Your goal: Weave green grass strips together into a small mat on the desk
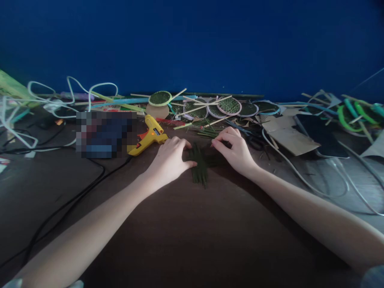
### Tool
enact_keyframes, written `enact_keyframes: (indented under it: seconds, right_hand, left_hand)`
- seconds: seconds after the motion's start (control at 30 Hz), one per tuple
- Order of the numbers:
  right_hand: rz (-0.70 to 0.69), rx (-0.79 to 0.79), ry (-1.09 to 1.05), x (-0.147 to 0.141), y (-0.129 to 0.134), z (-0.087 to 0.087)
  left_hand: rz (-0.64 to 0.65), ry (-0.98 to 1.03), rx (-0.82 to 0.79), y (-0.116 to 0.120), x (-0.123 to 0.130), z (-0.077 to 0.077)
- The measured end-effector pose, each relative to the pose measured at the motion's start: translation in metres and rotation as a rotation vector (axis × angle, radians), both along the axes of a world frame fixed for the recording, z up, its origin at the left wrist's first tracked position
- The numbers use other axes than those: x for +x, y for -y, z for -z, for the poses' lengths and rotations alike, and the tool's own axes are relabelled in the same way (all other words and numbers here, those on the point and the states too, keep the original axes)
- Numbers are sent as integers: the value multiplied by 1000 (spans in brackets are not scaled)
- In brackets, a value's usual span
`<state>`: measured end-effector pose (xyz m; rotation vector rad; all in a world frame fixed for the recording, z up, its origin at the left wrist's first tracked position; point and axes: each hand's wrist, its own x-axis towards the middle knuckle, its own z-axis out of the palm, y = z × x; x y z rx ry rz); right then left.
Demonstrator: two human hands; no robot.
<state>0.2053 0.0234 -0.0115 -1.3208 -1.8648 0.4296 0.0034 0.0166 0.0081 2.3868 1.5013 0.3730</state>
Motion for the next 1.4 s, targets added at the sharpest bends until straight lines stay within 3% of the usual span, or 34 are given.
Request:
enact_keyframes:
  seconds: [1.2,1.4]
  right_hand:
    - [-68,-37,-68,0,0,-1]
    - [-10,-77,-92,0,0,-1]
  left_hand:
    - [8,86,-113,-2,4,3]
    - [15,120,-108,-1,3,4]
